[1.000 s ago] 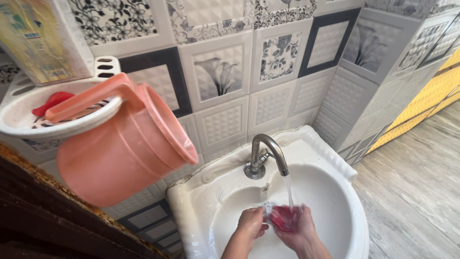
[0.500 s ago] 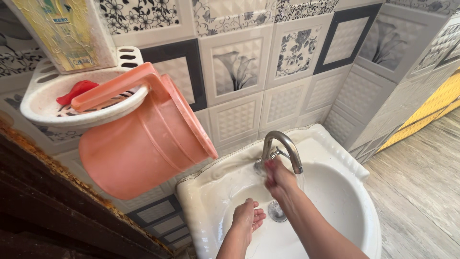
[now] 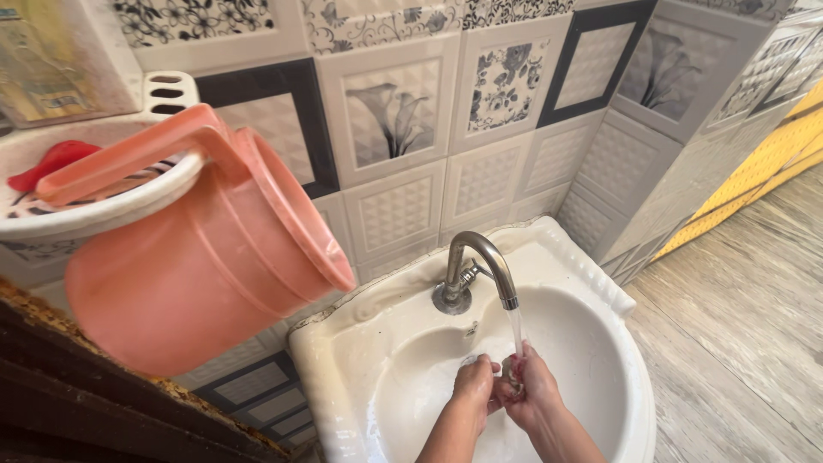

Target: The person wipes the base and bowl of a pedestal sink with a cloth and rinses it with water.

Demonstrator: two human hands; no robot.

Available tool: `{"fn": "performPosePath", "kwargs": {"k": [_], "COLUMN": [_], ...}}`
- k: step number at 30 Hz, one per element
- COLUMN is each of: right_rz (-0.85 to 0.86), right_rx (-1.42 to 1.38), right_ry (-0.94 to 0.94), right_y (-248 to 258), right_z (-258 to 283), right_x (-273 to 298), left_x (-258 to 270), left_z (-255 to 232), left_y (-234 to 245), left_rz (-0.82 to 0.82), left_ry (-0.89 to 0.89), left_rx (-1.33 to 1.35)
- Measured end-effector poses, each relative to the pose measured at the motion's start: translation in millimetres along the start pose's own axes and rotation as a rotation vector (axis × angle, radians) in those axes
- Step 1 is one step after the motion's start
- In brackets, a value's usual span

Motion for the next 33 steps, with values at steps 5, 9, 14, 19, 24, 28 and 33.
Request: {"fn": "performPosePath", "kwargs": {"k": [5, 9, 14, 19, 24, 28, 33], "right_rz": [0.213, 0.140, 0.040, 0.166, 0.324, 0.313, 0.056], "right_rx": [-0.047, -0.128, -0.205, -0.353, -0.261, -0.276, -0.124], "right_ry": [-0.025, -0.067, -0.133, -0.251, 0.061, -0.031, -0.154], "right_y": [29, 35, 47, 6, -82, -63, 2], "right_z": [-10, -14, -18, -13, 33, 20, -21], "right_x": [-7, -1, -10, -51, -9, 8, -22], "left_x": [3, 1, 5, 0, 14, 19, 6], "left_z": [-3, -6, -21, -39, -49, -45, -32], "left_y": [2, 14, 27, 49, 62, 62, 58], "left_rz": [-0.027, -0.075, -0.221, -0.307, -0.247, -0.189, -0.163], "left_ry": [0.030, -0.016, -0.192, -0.340, -0.285, -0.231, -0.127], "left_rx": [0.051, -0.026, -0.167, -0.124, -0.072, -0.097, -0.136]}}
Point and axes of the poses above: each hand's wrist, its own x-axis away from the middle knuckle, its own y-axis out of the back of the hand, z = x × y, the point moved 2 cm from there along -x, towards the middle knuckle, and after that the axes turned 6 degrees about -y, right-handed, at the moved point
